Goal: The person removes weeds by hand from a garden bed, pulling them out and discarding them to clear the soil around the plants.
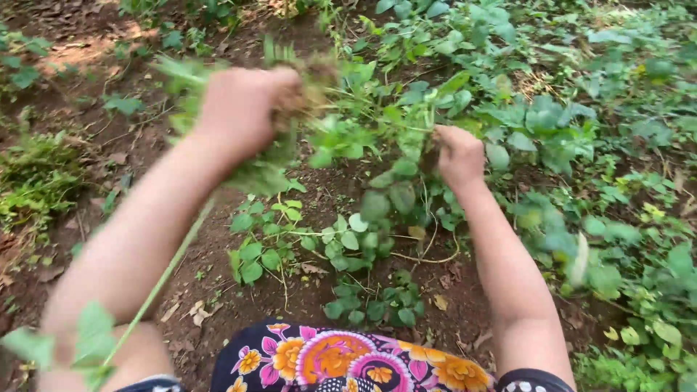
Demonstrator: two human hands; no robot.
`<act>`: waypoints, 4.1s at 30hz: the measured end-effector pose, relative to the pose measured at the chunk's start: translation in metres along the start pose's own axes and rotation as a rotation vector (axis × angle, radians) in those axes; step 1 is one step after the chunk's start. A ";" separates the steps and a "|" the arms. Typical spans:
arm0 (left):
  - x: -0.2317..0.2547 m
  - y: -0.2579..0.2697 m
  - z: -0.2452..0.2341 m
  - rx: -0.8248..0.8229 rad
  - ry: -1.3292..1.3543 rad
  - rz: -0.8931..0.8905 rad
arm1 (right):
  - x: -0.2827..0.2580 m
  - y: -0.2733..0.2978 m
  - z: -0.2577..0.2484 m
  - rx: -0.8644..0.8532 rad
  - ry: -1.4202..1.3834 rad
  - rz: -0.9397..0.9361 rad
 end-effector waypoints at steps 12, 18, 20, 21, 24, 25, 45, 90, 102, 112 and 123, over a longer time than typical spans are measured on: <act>0.048 -0.002 -0.017 -0.151 -0.229 0.343 | 0.044 0.018 -0.052 0.062 0.195 0.086; 0.034 0.024 -0.007 -0.050 -0.245 0.369 | 0.018 0.007 -0.036 -0.041 0.315 0.124; 0.031 0.027 0.005 0.124 -0.218 0.343 | -0.012 0.002 -0.039 0.010 0.296 0.005; 0.038 0.026 0.015 0.125 -0.220 0.343 | -0.017 0.000 -0.032 0.012 0.296 0.004; 0.066 0.025 0.034 0.211 -0.110 0.367 | -0.035 0.005 -0.015 -0.016 0.296 -0.024; 0.079 0.021 0.040 0.164 -0.077 0.404 | -0.039 0.004 -0.011 -0.046 0.281 0.000; 0.124 0.070 0.037 0.374 -0.055 0.472 | 0.034 0.000 -0.110 0.077 0.028 0.362; -0.086 0.094 0.080 -0.315 1.274 -1.216 | -0.134 -0.014 0.034 -0.051 -0.288 0.335; 0.016 0.247 0.184 -0.565 0.559 -1.397 | -0.062 -0.021 0.002 0.210 -0.269 0.894; 0.225 0.016 0.132 -0.339 1.220 -0.421 | -0.115 -0.041 -0.004 0.250 -0.596 0.850; 0.187 0.011 0.112 -0.218 1.364 -0.525 | -0.150 -0.035 -0.045 0.154 -0.296 0.520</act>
Point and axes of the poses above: each hand's wrist, its own y-axis away from the middle knuckle, its own z-axis out of the palm, x = y × z, the point moved 4 cm from there along -y, towards the middle knuckle, and after that the axes turned 15 degrees about -y, right-handed, at the moved point
